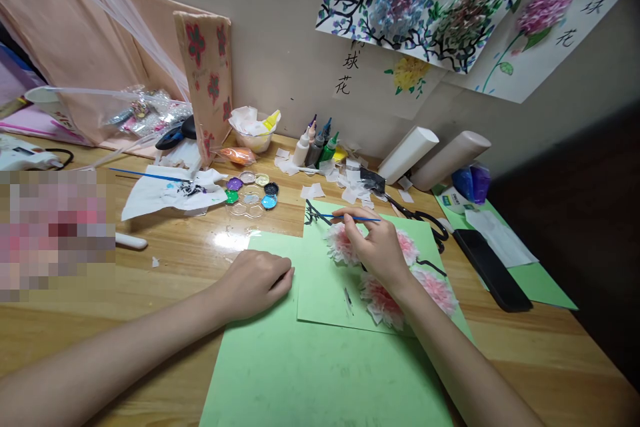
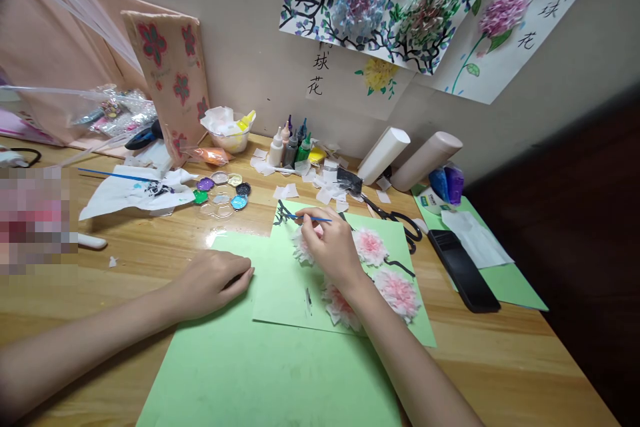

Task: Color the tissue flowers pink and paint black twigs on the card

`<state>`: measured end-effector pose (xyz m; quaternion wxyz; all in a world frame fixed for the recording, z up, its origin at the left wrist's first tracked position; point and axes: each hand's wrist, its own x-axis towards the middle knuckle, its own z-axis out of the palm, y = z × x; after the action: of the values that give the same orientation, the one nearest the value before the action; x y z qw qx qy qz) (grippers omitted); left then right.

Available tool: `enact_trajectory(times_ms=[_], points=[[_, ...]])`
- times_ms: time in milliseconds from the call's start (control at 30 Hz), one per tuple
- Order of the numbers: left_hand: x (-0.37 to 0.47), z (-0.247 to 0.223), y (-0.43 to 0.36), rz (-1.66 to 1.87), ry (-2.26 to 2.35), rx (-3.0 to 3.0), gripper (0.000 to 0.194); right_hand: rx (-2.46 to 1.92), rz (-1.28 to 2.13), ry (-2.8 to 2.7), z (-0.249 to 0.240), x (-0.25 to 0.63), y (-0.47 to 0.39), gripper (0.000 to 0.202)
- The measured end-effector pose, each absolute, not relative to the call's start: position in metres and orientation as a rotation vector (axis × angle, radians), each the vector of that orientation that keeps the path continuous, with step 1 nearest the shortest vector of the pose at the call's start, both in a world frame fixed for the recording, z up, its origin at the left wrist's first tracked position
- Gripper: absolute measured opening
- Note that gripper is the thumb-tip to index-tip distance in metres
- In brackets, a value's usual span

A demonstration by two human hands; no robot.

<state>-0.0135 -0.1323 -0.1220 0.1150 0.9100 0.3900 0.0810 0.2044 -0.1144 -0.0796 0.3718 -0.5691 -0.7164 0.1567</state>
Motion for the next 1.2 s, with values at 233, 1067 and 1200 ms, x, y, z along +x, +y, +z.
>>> enact_trajectory(times_ms=[233, 1067, 1200], points=[[-0.0134, -0.1222, -0.1324, 0.251, 1.145, 2.666, 0.034, -1.486, 0.426, -1.836, -0.0769, 0.2042, -0.1158, 0.021], [-0.0138, -0.1218, -0.1322, 0.24, 1.138, 2.669, 0.034, -1.515, 0.403, -1.844, -0.0755, 0.2066, -0.1155, 0.024], [-0.0143, -0.1227, -0.1321, 0.224, 1.139, 2.669, 0.034, -1.498, 0.389, -1.823, -0.0717, 0.2083, -0.1168, 0.023]])
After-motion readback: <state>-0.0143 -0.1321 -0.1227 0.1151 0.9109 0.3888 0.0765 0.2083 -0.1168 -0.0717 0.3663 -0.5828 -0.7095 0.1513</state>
